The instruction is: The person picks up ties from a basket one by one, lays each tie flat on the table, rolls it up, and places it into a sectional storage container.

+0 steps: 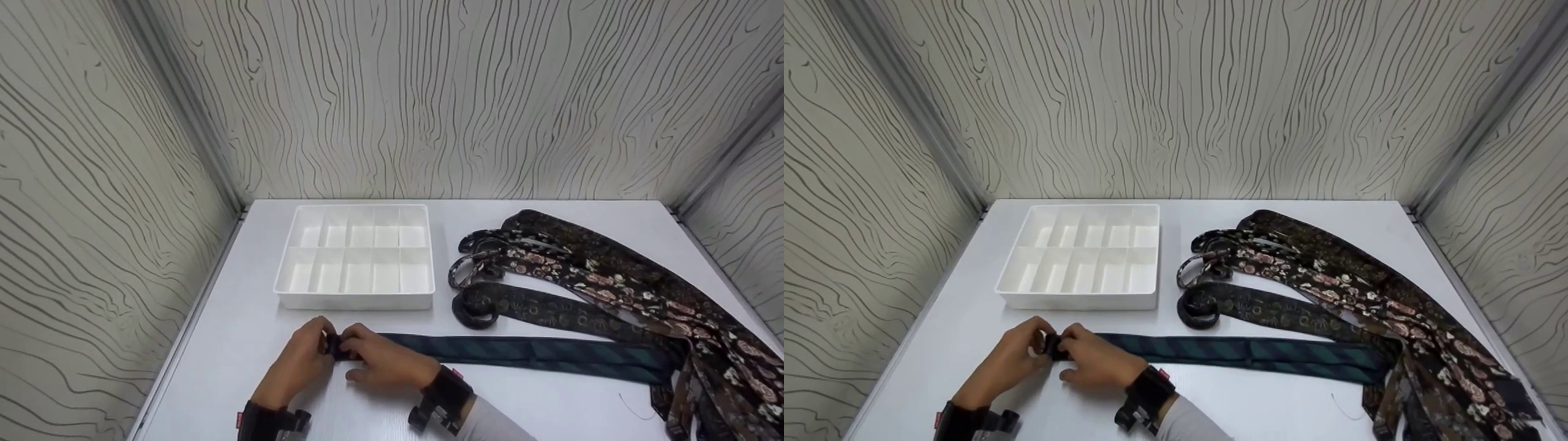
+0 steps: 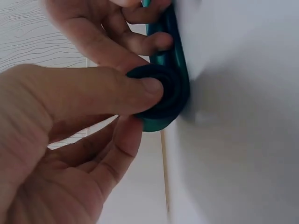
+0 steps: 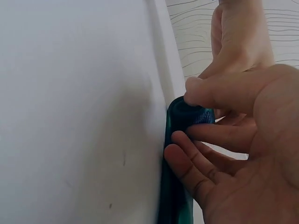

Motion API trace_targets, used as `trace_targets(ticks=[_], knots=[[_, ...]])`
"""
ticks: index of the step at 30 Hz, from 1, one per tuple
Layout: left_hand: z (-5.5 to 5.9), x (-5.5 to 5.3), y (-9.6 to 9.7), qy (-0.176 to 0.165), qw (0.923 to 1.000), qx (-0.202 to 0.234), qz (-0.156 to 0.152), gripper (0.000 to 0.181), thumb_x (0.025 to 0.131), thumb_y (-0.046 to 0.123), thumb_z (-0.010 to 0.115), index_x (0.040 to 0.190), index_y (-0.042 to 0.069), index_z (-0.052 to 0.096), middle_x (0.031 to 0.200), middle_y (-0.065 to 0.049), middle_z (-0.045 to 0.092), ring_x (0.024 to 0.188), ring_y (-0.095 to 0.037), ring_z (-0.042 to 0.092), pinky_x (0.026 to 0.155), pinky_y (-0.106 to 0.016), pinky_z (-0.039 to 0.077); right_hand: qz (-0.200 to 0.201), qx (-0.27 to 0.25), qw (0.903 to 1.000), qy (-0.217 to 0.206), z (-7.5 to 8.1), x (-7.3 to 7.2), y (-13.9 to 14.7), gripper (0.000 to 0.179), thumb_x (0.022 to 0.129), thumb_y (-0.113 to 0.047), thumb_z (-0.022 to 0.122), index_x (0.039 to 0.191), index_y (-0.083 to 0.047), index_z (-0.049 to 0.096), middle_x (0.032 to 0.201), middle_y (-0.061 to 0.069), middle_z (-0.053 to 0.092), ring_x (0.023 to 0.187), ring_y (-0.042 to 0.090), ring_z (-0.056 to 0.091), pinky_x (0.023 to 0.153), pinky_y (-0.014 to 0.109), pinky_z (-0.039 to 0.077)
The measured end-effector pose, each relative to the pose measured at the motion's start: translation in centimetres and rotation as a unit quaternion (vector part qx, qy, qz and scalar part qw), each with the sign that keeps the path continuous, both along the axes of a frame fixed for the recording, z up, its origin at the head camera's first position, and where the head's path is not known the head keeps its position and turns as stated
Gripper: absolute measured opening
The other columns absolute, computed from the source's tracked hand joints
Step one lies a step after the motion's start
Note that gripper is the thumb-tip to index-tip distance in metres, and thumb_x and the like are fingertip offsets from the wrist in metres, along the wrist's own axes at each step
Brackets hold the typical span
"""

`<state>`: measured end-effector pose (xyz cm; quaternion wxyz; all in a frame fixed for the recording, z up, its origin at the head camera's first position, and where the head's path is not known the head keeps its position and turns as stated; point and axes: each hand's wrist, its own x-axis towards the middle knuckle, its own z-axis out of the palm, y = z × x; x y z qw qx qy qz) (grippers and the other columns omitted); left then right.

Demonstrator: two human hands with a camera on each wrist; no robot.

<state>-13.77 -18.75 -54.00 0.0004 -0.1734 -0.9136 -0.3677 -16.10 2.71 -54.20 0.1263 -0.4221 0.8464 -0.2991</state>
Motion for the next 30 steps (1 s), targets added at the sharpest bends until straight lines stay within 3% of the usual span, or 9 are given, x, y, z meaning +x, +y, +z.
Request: trace_targets(ticks=[2, 6, 10, 15, 19, 22, 27, 30], knots=[[0.1, -0.1, 0.3, -0.002, 1.0, 0.001, -0.001, 0.03, 0.08, -0.015, 0.072, 0.104, 0.004, 0.066, 0.099, -0.005, 0.065, 0.088, -0.016, 0.059, 0.075, -0.027, 0.052, -0.015, 0.004, 0.9997, 0.018, -0.1, 0.0, -0.1, 0.029, 0.097, -0.015, 0.076, 0.123, -0.003, 0.073, 0.139, 0.006, 0.058, 0.117, 0.009, 0.062, 0.103, 0.019, 0.051], [-0.2, 0.0, 0.8, 0.028, 0.999, -0.035, -0.003, 0.027, 0.083, -0.007, 0.08, 0.103, 0.01, 0.075, 0.108, -0.001, 0.067, 0.102, -0.018, 0.057, 0.085, -0.033, 0.054, -0.089, -0.009, 0.9946, 0.051, -0.3, -0.1, -0.4, 0.018, 0.097, -0.021, 0.077, 0.109, -0.008, 0.074, 0.122, 0.001, 0.062, 0.102, 0.008, 0.064, 0.09, 0.02, 0.055], [-0.7, 0.1, 0.9, 0.038, 0.9966, -0.073, 0.01, 0.026, 0.084, 0.004, 0.086, 0.105, 0.018, 0.078, 0.11, 0.005, 0.067, 0.104, -0.016, 0.054, 0.088, -0.035, 0.054, -0.141, -0.023, 0.9883, 0.054, -0.4, -0.3, -0.6, 0.026, 0.097, -0.03, 0.078, 0.111, -0.011, 0.069, 0.112, -0.002, 0.063, 0.091, 0.006, 0.062, 0.081, 0.021, 0.054], [-0.5, 0.0, 0.9, 0.026, 0.9964, -0.078, 0.023, 0.032, 0.083, 0.006, 0.087, 0.106, 0.015, 0.067, 0.104, 0.002, 0.065, 0.1, -0.015, 0.055, 0.086, -0.035, 0.056, -0.15, 0.001, 0.986, 0.072, -0.6, -0.7, -0.5, 0.034, 0.091, -0.04, 0.083, 0.111, -0.016, 0.072, 0.103, -0.006, 0.067, 0.085, 0.002, 0.058, 0.075, 0.02, 0.051], [-0.5, 0.0, 0.8, 0.025, 0.9966, -0.078, -0.001, 0.037, 0.082, 0.001, 0.085, 0.109, 0.015, 0.066, 0.111, 0.002, 0.063, 0.106, -0.016, 0.057, 0.09, -0.037, 0.056, -0.156, 0.008, 0.9837, 0.088, -0.7, -0.9, -0.2, 0.034, 0.087, -0.043, 0.086, 0.106, -0.018, 0.074, 0.099, -0.008, 0.066, 0.084, 0.002, 0.057, 0.073, 0.02, 0.049], [-0.6, 0.0, 0.7, 0.03, 0.9967, -0.073, -0.022, 0.037, 0.081, -0.005, 0.083, 0.11, 0.015, 0.07, 0.116, 0.003, 0.063, 0.108, -0.017, 0.057, 0.089, -0.036, 0.056, -0.154, 0.014, 0.9837, 0.092, -0.8, -1.0, 0.1, 0.034, 0.087, -0.041, 0.086, 0.11, -0.018, 0.075, 0.102, -0.007, 0.065, 0.088, 0.003, 0.058, 0.075, 0.022, 0.051], [-0.5, -0.3, 1.0, 0.04, 0.9973, -0.052, -0.031, 0.037, 0.08, -0.005, 0.081, 0.112, 0.012, 0.072, 0.116, 0.001, 0.064, 0.108, -0.019, 0.059, 0.092, -0.037, 0.057, -0.149, 0.011, 0.9845, 0.092, -1.0, -1.0, 0.4, 0.031, 0.089, -0.03, 0.085, 0.116, -0.018, 0.076, 0.107, -0.006, 0.066, 0.096, 0.006, 0.061, 0.083, 0.025, 0.055], [-0.5, -0.4, 1.2, 0.016, 0.9991, -0.02, -0.033, 0.041, 0.081, -0.004, 0.08, 0.117, 0.01, 0.067, 0.121, -0.003, 0.062, 0.108, -0.021, 0.065, 0.092, -0.038, 0.059, -0.154, 0.003, 0.9851, 0.076, -1.3, -1.0, 0.7, 0.028, 0.089, -0.025, 0.085, 0.115, -0.017, 0.076, 0.105, -0.006, 0.066, 0.096, 0.006, 0.063, 0.086, 0.027, 0.056]])
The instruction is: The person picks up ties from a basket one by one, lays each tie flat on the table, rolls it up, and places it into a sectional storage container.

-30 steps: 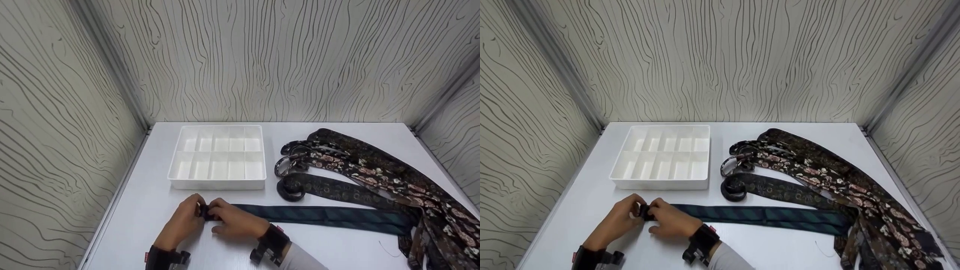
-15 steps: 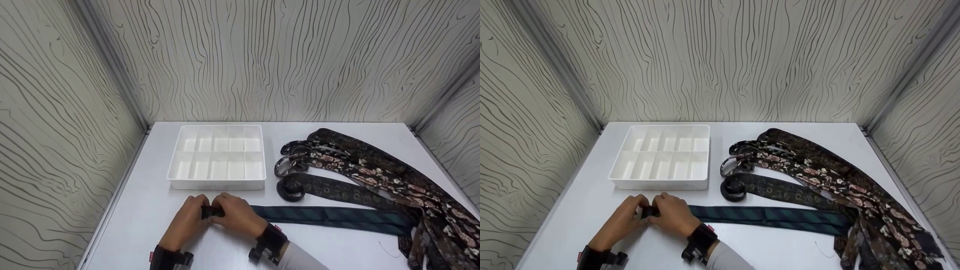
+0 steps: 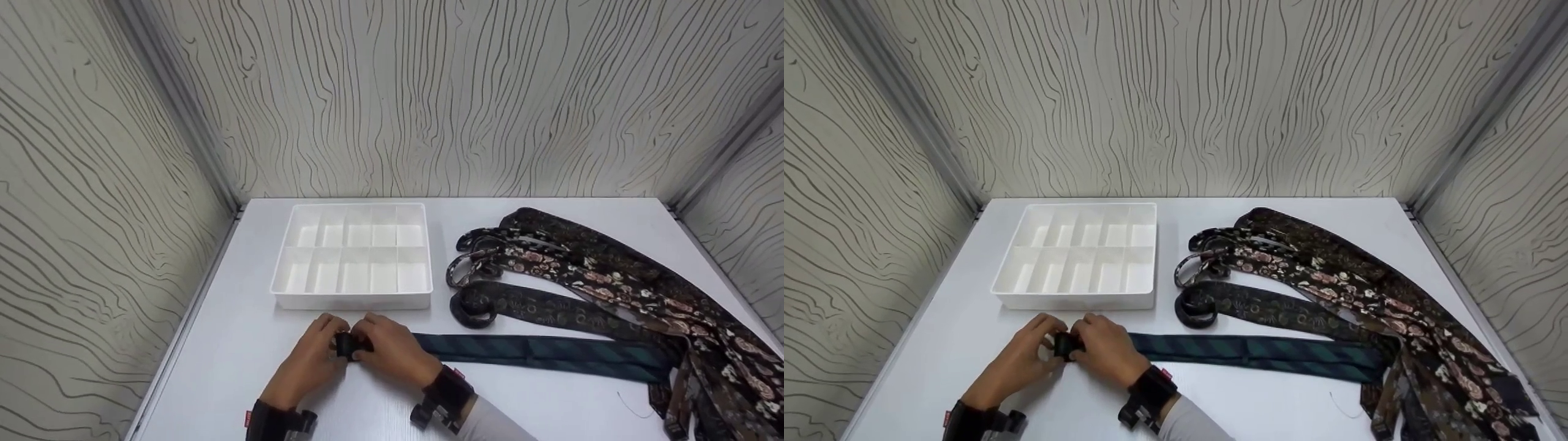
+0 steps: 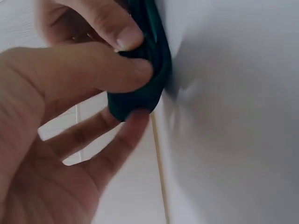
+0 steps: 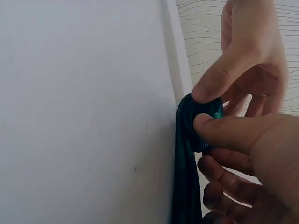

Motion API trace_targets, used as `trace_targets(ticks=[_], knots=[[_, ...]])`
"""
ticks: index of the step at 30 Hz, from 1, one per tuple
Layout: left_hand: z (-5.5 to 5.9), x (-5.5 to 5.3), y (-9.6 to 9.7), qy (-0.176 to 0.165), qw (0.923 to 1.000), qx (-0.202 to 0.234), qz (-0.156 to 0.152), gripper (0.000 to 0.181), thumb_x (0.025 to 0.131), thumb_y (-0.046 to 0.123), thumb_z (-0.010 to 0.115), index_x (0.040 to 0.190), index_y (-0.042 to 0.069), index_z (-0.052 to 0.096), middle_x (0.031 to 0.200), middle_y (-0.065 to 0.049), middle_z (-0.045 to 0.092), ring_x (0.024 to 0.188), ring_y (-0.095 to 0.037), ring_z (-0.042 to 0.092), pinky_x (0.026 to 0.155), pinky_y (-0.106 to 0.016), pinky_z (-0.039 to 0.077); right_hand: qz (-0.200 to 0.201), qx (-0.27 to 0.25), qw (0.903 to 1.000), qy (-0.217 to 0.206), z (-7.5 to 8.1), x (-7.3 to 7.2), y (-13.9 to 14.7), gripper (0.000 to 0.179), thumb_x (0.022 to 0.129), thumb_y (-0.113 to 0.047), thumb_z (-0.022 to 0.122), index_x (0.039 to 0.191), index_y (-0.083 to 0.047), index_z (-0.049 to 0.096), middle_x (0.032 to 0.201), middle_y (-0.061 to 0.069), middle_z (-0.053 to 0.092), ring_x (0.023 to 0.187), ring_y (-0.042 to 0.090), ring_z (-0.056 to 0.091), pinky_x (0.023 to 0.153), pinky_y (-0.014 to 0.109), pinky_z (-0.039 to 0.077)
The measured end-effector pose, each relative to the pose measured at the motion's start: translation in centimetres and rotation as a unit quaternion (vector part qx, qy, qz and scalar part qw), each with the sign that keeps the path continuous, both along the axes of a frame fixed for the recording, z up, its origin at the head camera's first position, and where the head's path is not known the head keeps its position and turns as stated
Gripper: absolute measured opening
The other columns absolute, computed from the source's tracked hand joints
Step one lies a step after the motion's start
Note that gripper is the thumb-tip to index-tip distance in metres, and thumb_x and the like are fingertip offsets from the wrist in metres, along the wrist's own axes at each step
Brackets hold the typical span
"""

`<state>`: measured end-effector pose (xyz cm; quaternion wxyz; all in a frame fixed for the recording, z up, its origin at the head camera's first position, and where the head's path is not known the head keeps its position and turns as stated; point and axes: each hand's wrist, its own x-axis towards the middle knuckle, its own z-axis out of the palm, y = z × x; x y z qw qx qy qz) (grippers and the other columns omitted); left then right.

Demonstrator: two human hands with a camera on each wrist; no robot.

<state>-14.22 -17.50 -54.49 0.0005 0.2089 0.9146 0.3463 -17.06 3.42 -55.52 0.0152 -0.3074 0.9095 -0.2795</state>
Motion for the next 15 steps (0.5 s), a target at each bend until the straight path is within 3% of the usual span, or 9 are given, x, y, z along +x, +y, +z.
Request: trace_targets(ticks=[4, 11, 15], knots=[[-0.1, -0.1, 0.2, -0.036, 0.9982, 0.048, -0.003, 0.043, 0.081, -0.006, 0.081, 0.116, 0.009, 0.061, 0.124, -0.005, 0.06, 0.103, -0.025, 0.072, 0.087, -0.037, 0.061, -0.005, -0.017, 0.9995, -0.026, -0.2, 0.0, 0.5, 0.028, 0.09, -0.02, 0.083, 0.117, -0.016, 0.075, 0.106, -0.006, 0.065, 0.096, 0.007, 0.064, 0.088, 0.028, 0.057], [-0.2, 0.0, 1.0, 0.022, 0.9997, -0.006, 0.002, 0.035, 0.081, -0.001, 0.084, 0.111, 0.012, 0.071, 0.121, 0.001, 0.067, 0.111, -0.02, 0.064, 0.094, -0.04, 0.058, 0.012, -0.011, 0.9984, -0.054, 0.1, 0.0, 1.3, 0.04, 0.089, -0.025, 0.084, 0.126, -0.019, 0.07, 0.114, -0.007, 0.064, 0.102, 0.009, 0.065, 0.093, 0.03, 0.057], [-0.2, 0.1, 1.5, 0.027, 0.9995, -0.012, -0.007, 0.035, 0.081, 0.001, 0.085, 0.111, 0.013, 0.073, 0.123, 0.002, 0.064, 0.114, -0.019, 0.059, 0.096, -0.037, 0.057, 0.018, -0.009, 0.9986, -0.049, 0.3, -0.1, 1.6, 0.044, 0.085, -0.03, 0.089, 0.124, -0.017, 0.072, 0.113, -0.006, 0.065, 0.101, 0.008, 0.064, 0.095, 0.03, 0.056]])
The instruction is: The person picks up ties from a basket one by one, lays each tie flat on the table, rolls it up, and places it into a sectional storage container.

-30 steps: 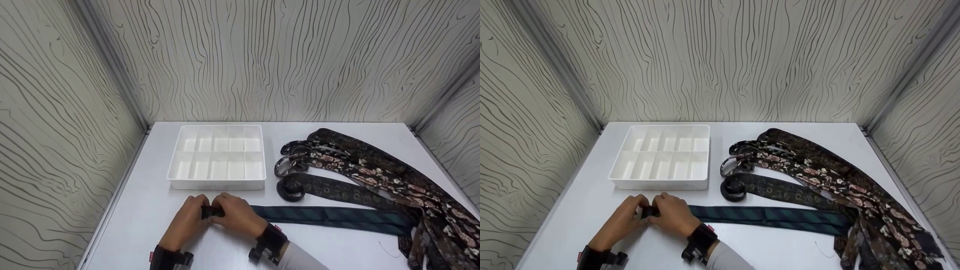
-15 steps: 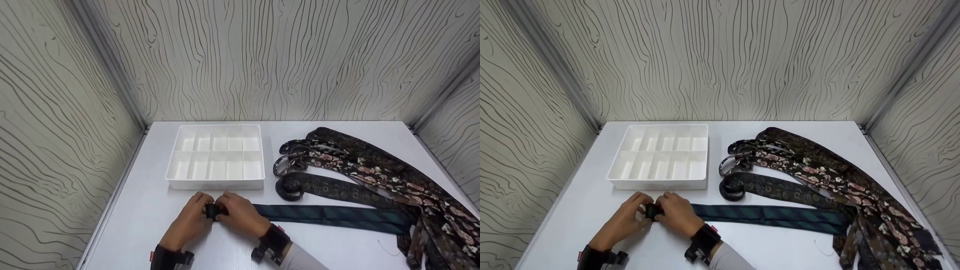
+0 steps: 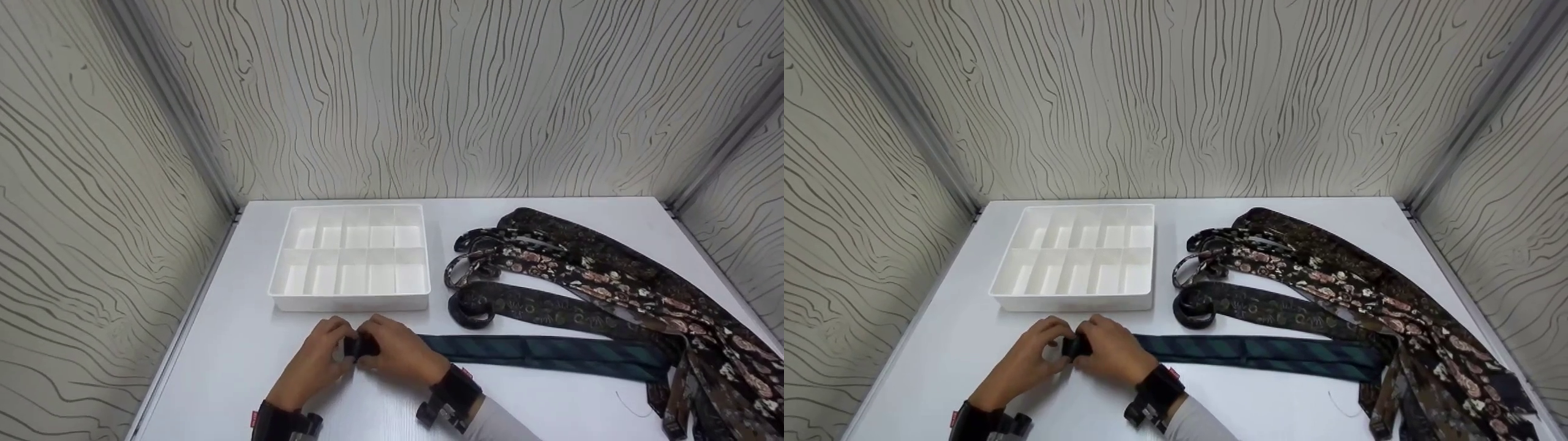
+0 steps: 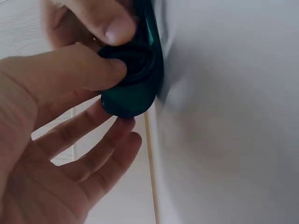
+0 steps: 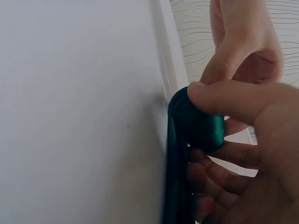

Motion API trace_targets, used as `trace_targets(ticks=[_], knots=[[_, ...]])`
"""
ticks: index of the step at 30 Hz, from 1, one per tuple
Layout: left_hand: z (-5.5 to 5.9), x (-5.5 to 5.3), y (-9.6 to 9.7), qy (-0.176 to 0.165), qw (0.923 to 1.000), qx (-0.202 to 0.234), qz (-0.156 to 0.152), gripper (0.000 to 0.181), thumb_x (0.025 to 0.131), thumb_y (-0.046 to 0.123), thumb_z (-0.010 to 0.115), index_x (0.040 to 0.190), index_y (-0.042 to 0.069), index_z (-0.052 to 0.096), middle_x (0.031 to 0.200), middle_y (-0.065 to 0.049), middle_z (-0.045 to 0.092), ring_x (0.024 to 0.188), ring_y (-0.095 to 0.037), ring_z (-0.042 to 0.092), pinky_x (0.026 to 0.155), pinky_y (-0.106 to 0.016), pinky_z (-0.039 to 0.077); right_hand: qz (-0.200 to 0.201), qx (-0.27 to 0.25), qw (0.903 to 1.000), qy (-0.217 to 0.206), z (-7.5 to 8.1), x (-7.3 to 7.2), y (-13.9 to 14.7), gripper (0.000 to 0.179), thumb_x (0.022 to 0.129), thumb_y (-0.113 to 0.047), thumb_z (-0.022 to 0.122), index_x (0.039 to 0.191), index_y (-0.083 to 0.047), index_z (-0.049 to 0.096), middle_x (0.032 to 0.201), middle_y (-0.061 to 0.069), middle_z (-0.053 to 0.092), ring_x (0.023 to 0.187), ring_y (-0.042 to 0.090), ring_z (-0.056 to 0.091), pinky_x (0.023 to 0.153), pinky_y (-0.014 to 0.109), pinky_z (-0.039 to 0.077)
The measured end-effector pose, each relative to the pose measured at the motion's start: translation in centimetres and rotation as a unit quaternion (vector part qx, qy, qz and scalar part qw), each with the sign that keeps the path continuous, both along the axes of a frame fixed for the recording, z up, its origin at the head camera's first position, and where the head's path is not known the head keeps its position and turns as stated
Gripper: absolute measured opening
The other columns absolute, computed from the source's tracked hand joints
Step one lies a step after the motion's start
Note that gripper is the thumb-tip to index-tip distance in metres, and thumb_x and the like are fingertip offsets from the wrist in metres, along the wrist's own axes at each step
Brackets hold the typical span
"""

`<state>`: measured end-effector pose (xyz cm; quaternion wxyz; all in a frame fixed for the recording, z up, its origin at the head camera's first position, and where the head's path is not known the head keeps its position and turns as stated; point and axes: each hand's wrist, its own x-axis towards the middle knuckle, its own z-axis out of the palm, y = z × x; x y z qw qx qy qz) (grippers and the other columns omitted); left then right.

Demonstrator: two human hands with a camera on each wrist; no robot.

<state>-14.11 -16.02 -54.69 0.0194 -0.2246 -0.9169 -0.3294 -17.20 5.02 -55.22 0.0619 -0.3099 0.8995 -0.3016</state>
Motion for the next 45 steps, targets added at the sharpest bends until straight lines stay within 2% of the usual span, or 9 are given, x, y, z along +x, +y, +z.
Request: trace_targets(ticks=[5, 9, 12, 16, 22, 28, 34, 39, 45], knots=[[-0.2, 0.0, 0.6, -0.002, 0.9999, -0.008, -0.013, 0.035, 0.084, 0.003, 0.084, 0.115, 0.015, 0.074, 0.124, 0.003, 0.061, 0.12, -0.02, 0.059, 0.104, -0.041, 0.055, 0.007, 0.02, 0.9983, 0.055, -0.1, -0.1, 0.5, 0.036, 0.086, -0.029, 0.089, 0.117, -0.015, 0.078, 0.11, -0.002, 0.064, 0.099, 0.01, 0.062, 0.091, 0.027, 0.056], [-0.3, -0.1, 0.9, 0.011, 0.9996, -0.018, -0.019, 0.033, 0.084, 0.004, 0.083, 0.115, 0.015, 0.078, 0.12, 0.003, 0.064, 0.116, -0.019, 0.06, 0.102, -0.04, 0.056, 0.003, 0.013, 0.9998, 0.015, 0.0, 0.0, 1.0, 0.044, 0.086, -0.032, 0.088, 0.126, -0.018, 0.075, 0.115, -0.005, 0.062, 0.105, 0.009, 0.063, 0.098, 0.031, 0.056], [-0.3, -0.3, 1.2, 0.018, 0.9995, -0.017, -0.022, 0.036, 0.083, 0.003, 0.084, 0.116, 0.014, 0.077, 0.12, 0.002, 0.064, 0.116, -0.02, 0.059, 0.102, -0.04, 0.056, -0.007, -0.003, 1.0, 0.003, -0.1, 0.1, 1.4, 0.044, 0.085, -0.031, 0.088, 0.124, -0.018, 0.073, 0.115, -0.006, 0.064, 0.105, 0.009, 0.064, 0.099, 0.033, 0.056], [-0.5, -0.3, 1.4, 0.009, 0.9997, -0.006, -0.023, 0.041, 0.082, 0.001, 0.085, 0.118, 0.013, 0.07, 0.124, 0.001, 0.063, 0.121, -0.021, 0.059, 0.106, -0.042, 0.055, -0.02, -0.007, 0.9994, 0.028, -0.6, 0.1, 1.7, 0.038, 0.084, -0.027, 0.089, 0.118, -0.016, 0.075, 0.11, -0.004, 0.065, 0.1, 0.01, 0.064, 0.093, 0.032, 0.057], [-0.4, -0.4, 1.8, 0.018, 0.9992, -0.01, -0.035, 0.033, 0.081, 0.0, 0.084, 0.11, 0.013, 0.074, 0.119, 0.005, 0.065, 0.117, -0.017, 0.059, 0.103, -0.038, 0.055, -0.023, -0.009, 0.9996, 0.013, -0.9, 0.1, 2.1, 0.042, 0.085, -0.036, 0.088, 0.12, -0.019, 0.073, 0.112, -0.007, 0.062, 0.1, 0.008, 0.062, 0.09, 0.03, 0.056], [-0.3, -0.5, 2.0, 0.008, 0.9993, -0.011, -0.034, 0.04, 0.081, 0.003, 0.084, 0.117, 0.014, 0.069, 0.122, 0.004, 0.065, 0.118, -0.016, 0.058, 0.104, -0.038, 0.055, -0.027, 0.0, 0.9981, 0.055, -0.8, 0.0, 2.7, 0.04, 0.082, -0.036, 0.091, 0.113, -0.017, 0.074, 0.107, -0.006, 0.063, 0.096, 0.008, 0.06, 0.086, 0.028, 0.056], [-0.3, -0.4, 1.9, 0.019, 0.9987, -0.008, -0.046, 0.036, 0.078, 0.003, 0.085, 0.109, 0.015, 0.074, 0.113, 0.008, 0.066, 0.109, -0.013, 0.055, 0.097, -0.034, 0.056, -0.013, 0.009, 0.9993, 0.035, -0.6, 0.3, 2.9, 0.044, 0.08, -0.041, 0.091, 0.115, -0.022, 0.073, 0.11, -0.008, 0.063, 0.1, 0.007, 0.06, 0.088, 0.029, 0.054], [-0.1, -0.4, 1.9, 0.001, 0.9983, -0.009, -0.057, 0.037, 0.081, 0.008, 0.084, 0.114, 0.015, 0.07, 0.118, 0.006, 0.066, 0.112, -0.013, 0.057, 0.099, -0.034, 0.055, -0.011, 0.021, 0.9978, 0.062, -0.5, 0.7, 2.9, 0.041, 0.078, -0.034, 0.092, 0.11, -0.02, 0.071, 0.105, -0.007, 0.062, 0.098, 0.009, 0.058, 0.084, 0.027, 0.054], [0.1, -0.4, 2.1, 0.001, 0.9982, -0.023, -0.056, 0.034, 0.082, 0.012, 0.087, 0.112, 0.015, 0.072, 0.117, 0.008, 0.068, 0.11, -0.012, 0.058, 0.098, -0.033, 0.056, -0.006, 0.024, 0.9977, 0.063, -0.3, 0.9, 2.9, 0.042, 0.08, -0.04, 0.091, 0.109, -0.019, 0.069, 0.102, -0.008, 0.06, 0.093, 0.007, 0.055, 0.079, 0.024, 0.05]])
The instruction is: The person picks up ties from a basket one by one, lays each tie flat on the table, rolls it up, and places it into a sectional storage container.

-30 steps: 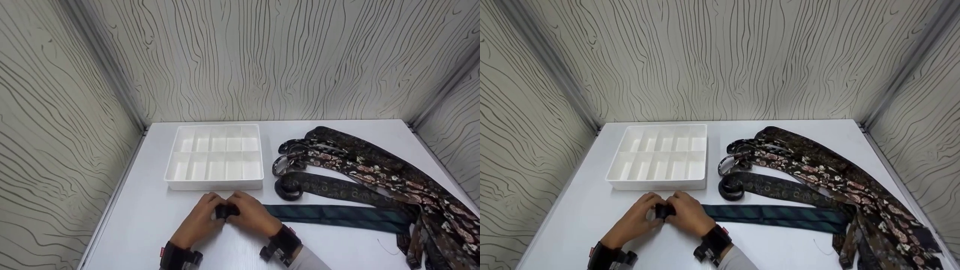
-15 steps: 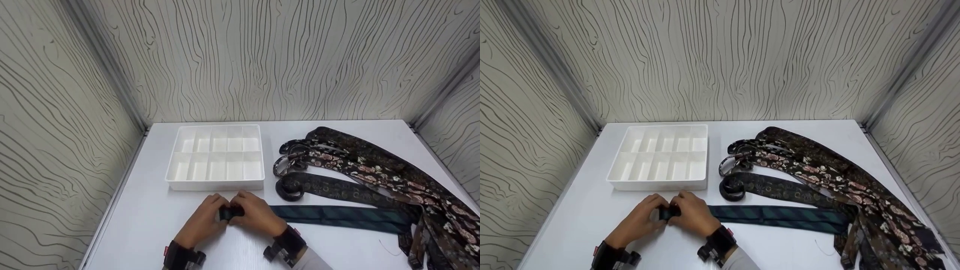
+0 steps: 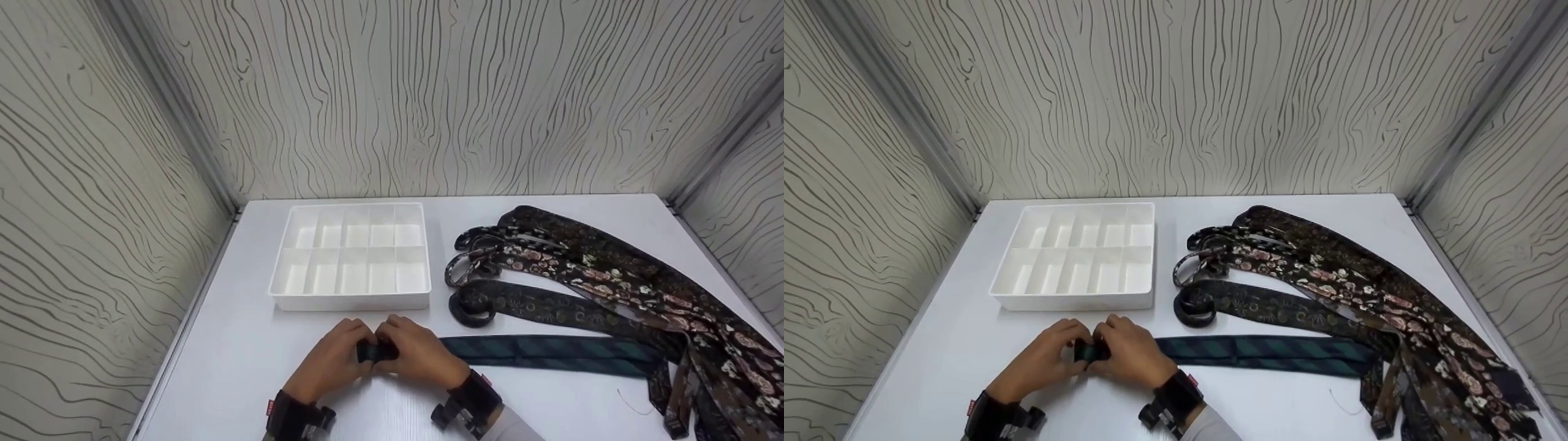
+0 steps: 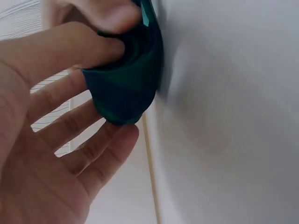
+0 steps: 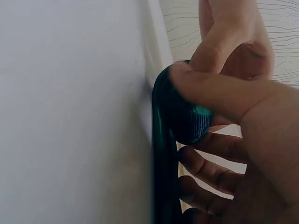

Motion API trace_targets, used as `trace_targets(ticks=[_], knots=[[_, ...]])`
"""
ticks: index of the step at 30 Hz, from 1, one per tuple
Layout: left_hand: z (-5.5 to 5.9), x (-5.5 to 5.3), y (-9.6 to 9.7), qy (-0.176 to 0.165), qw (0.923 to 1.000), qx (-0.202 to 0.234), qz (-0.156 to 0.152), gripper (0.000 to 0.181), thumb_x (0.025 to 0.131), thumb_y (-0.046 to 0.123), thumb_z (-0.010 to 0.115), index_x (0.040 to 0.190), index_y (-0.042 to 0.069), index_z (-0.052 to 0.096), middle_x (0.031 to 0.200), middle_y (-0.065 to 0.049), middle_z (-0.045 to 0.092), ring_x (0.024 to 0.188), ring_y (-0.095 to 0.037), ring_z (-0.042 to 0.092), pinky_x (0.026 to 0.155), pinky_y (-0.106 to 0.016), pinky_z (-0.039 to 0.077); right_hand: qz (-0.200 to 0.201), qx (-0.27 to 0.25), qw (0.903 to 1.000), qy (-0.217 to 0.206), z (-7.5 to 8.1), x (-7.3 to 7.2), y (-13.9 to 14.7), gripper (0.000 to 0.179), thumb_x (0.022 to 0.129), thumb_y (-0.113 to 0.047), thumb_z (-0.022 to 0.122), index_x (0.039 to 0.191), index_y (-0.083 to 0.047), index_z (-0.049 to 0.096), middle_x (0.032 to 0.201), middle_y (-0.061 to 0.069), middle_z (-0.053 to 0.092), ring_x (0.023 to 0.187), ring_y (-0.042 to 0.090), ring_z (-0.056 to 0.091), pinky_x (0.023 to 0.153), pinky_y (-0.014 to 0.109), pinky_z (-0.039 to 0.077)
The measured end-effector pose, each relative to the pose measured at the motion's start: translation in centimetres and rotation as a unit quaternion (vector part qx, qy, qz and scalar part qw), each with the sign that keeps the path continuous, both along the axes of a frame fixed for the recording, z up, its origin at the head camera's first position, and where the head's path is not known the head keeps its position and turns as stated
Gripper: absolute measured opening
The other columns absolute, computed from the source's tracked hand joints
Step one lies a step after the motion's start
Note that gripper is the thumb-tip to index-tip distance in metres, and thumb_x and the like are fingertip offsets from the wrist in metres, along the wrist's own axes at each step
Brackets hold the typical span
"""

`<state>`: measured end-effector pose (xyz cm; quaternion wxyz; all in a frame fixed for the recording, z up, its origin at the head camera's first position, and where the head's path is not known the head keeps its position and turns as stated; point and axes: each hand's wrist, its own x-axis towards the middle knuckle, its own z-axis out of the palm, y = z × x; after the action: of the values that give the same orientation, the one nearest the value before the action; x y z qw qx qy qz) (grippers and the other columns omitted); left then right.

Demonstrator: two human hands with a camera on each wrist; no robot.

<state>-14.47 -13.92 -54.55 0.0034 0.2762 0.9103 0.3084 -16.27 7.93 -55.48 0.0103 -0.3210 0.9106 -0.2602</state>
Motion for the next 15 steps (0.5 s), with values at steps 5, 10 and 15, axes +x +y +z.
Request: trace_targets(ticks=[5, 10, 15], knots=[[0.08, 0.06, 0.06, 0.005, 1.0, -0.008, -0.003, 0.038, 0.08, 0.011, 0.088, 0.114, 0.017, 0.072, 0.119, 0.008, 0.065, 0.111, -0.011, 0.057, 0.098, -0.033, 0.056, -0.003, 0.007, 0.9999, 0.013, -0.09, 0.08, 0.09, 0.04, 0.08, -0.037, 0.091, 0.108, -0.018, 0.069, 0.102, -0.007, 0.059, 0.095, 0.008, 0.056, 0.08, 0.025, 0.052], [0.1, 0.04, 0.23, 0.012, 0.9998, -0.007, -0.011, 0.037, 0.077, 0.012, 0.089, 0.111, 0.018, 0.076, 0.115, 0.01, 0.067, 0.107, -0.011, 0.056, 0.095, -0.032, 0.055, -0.002, 0.007, 1.0, 0.001, -0.17, 0.51, 0.22, 0.045, 0.083, -0.042, 0.089, 0.117, -0.019, 0.069, 0.108, -0.007, 0.061, 0.1, 0.008, 0.056, 0.084, 0.026, 0.053], [-0.03, 0.14, 0.31, -0.009, 0.9999, 0.0, -0.012, 0.039, 0.08, 0.014, 0.088, 0.115, 0.02, 0.071, 0.12, 0.01, 0.064, 0.113, -0.009, 0.058, 0.1, -0.034, 0.056, -0.012, 0.009, 0.9995, 0.029, -0.28, 0.69, 0.41, 0.045, 0.079, -0.039, 0.091, 0.111, -0.018, 0.069, 0.105, -0.006, 0.062, 0.097, 0.01, 0.056, 0.081, 0.026, 0.054]])
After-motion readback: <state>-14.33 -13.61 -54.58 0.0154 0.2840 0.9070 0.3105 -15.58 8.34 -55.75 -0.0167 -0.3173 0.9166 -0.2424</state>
